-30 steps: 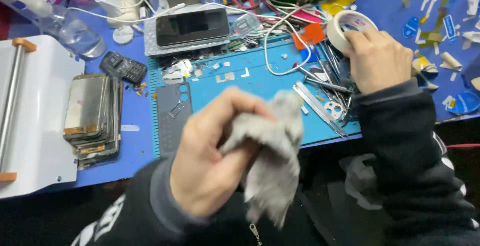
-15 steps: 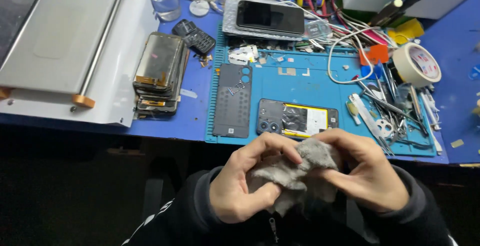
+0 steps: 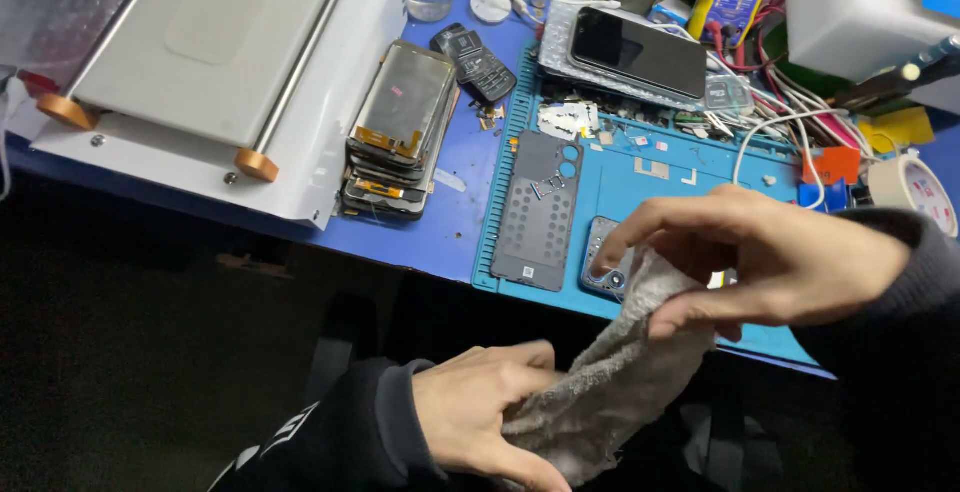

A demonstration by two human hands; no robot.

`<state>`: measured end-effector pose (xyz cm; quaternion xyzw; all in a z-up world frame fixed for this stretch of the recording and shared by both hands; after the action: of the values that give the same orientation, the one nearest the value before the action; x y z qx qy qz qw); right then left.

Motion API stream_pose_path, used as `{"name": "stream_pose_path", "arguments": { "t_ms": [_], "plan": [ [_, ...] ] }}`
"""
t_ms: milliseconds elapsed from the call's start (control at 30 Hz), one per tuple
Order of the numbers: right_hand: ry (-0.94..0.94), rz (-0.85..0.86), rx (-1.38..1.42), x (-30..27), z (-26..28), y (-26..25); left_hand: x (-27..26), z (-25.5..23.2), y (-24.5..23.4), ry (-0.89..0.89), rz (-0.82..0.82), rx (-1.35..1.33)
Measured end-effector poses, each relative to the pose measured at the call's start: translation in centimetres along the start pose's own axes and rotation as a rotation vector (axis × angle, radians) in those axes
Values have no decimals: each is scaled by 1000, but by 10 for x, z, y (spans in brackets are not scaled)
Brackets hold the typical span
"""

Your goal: The person cleans the interior of an opened smartphone with a cloth, wiping around the battery and camera area, then uses a thin pry tool to scrape and lift along the phone's edge and battery area. The phone is held steady on a blue work mat while the other hand works on it.

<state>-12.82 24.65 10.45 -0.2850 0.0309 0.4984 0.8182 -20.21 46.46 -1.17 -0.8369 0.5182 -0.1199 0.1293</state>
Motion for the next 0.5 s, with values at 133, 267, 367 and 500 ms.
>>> {"name": "stream_pose_path", "arguments": {
  "t_ms": [133,267,367,500],
  "plan": [
    [305,434,58,40,22,6,-23,-40,-32,183,-362,172],
    [79,579,-74,49,41,5,-51,-47,-45,380,-480,360],
    [71,568,-29,60,30,-4,-59,-19,-32,205,-290,186],
    [-7,317,-67,103,30,-40,-59,21,-6,-111,-118,-395]
  ]
}}
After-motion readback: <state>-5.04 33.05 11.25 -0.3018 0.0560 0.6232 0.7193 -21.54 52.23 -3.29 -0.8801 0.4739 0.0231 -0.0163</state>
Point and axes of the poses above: each hand's wrist, its own x-axis towards the middle knuckle, its own y-axis out of the palm, z = x × y, the point moved 4 cm from there along x, towards the middle knuckle, and after that the axes turned 4 degrees about z, right-handed, at the moved point
